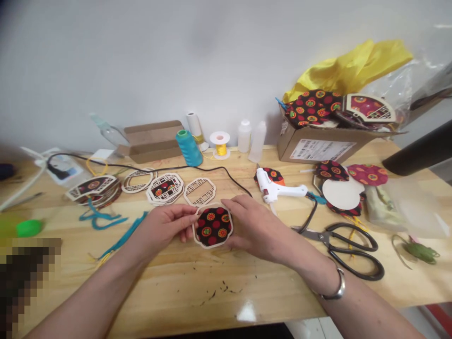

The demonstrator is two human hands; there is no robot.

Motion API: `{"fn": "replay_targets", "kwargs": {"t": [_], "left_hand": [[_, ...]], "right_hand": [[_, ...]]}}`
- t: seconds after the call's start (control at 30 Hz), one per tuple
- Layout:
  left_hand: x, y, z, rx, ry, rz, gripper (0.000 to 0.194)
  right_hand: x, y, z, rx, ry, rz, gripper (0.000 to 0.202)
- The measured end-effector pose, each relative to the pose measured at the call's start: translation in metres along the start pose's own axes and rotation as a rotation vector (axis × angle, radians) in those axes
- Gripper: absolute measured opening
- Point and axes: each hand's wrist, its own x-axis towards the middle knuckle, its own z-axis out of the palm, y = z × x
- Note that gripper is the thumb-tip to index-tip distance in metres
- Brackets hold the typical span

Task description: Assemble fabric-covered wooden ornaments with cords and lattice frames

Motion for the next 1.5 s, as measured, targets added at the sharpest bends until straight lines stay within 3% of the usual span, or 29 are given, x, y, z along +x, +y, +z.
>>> {"fn": "replay_targets", "kwargs": {"t": [0.23, 0.57, 0.67, 0.83, 1.0, 1.5], "left_hand": [[-0.001, -0.001, 0.001, -0.007, -0.015, 0.031, 0.016], [-0.004, -0.003, -0.001, 0.04, -0.047, 0.181, 0.05], [-0.005, -0.004, 0.0, 0.175, -0.053, 0.283, 0.067], [-0.006, -0.002, -0.003, 0.483, -0.072, 0.484, 0.077], [-0.004, -0.005, -0.006, 0.645, -0.049, 0.501, 0.077], [-0.004, -0.005, -0.003, 0.871, -0.079, 0.524, 0.069]], "right_hand": [[-0.001, 0.002, 0.002, 0.021, -0.026, 0.003, 0.067], [0.003, 0.0, -0.007, -0.016, 0.038, 0.013, 0.064], [0.004, -0.004, -0.013, -0.048, 0.032, 0.016, 0.063], [0.004, -0.004, -0.011, -0.037, 0.059, 0.051, 0.067], [0.002, 0.001, 0.0, -0.042, 0.135, 0.006, 0.066], [0.0, 0.001, 0.005, -0.112, 0.037, 0.008, 0.06]]}}
